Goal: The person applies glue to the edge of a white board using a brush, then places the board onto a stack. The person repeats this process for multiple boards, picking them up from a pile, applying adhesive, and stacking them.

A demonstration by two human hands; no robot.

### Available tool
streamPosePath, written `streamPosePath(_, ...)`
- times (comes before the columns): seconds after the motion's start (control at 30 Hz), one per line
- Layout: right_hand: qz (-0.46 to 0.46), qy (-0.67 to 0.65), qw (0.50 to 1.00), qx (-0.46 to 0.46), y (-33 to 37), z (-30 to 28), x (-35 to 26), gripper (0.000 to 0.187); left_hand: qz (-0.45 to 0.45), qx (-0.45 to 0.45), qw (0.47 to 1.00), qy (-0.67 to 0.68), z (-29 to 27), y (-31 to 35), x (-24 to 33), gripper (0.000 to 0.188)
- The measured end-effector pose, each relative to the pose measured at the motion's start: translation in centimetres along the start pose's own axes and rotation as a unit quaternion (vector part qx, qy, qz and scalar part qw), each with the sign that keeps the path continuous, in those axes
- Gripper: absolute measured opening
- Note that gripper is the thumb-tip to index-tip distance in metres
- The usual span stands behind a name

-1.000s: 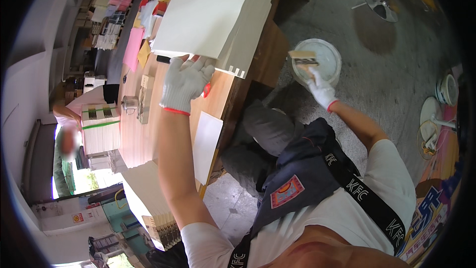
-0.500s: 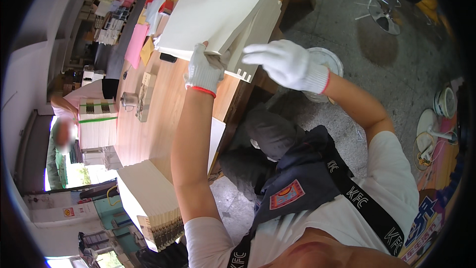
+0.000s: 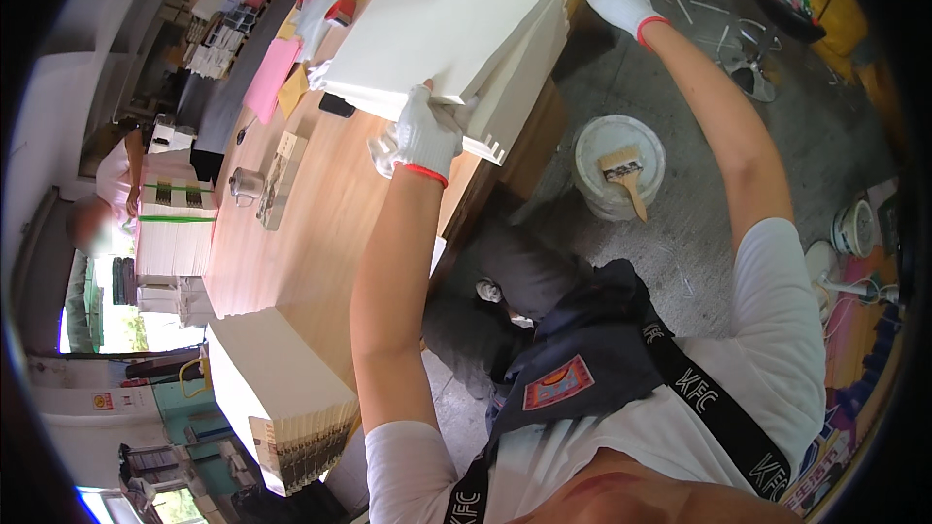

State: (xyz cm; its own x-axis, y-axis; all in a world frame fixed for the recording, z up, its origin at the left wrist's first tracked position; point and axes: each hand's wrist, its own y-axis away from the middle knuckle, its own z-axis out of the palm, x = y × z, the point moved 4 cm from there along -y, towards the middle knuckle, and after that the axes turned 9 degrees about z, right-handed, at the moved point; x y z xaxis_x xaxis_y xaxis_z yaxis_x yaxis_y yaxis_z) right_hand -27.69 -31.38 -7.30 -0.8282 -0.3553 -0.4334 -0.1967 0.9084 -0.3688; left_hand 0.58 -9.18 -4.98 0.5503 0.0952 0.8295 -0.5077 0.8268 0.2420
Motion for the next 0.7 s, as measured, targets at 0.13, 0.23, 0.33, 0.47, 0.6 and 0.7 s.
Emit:
streamPosePath(0.13,0.176,-0.427,0.87,-0.175,-2.1,-1.0,0.1,0.047,-0.003,0.009,1.0,0.028,0.4,-0.8,0.2,0.028)
streamPosePath(0.23,0.203,-0.502,0.806,-0.237,-1.9,-2.8,-3.4,0.074,-0.031,-0.067,0.993,0.089,0.4,-1.7,2.4,0.038)
streamPosePath(0.33,0.239,-0.509,0.757,-0.333,-1.0,-4.3,-7.3,0.077,-0.013,-0.096,0.991,0.097,0.0,-1.0,5.6,0.045)
streamPosePath(0.47,-0.403,-0.216,0.882,-0.114,1.4,-6.9,-17.0,0.051,0.021,-0.139,0.99,-0.01,-7.7,-0.5,11.3,0.039)
streamPosePath(0.6,-0.179,-0.296,0.861,-0.372,5.9,-2.8,-24.3,0.063,0.087,-0.092,0.973,-0.193,-16.3,6.8,15.6,0.031)
streamPosePath(0.7,-0.059,-0.318,0.794,-0.515,9.5,2.2,-29.1,0.062,0.159,0.011,0.963,-0.219,-22.9,13.0,16.8,0.038)
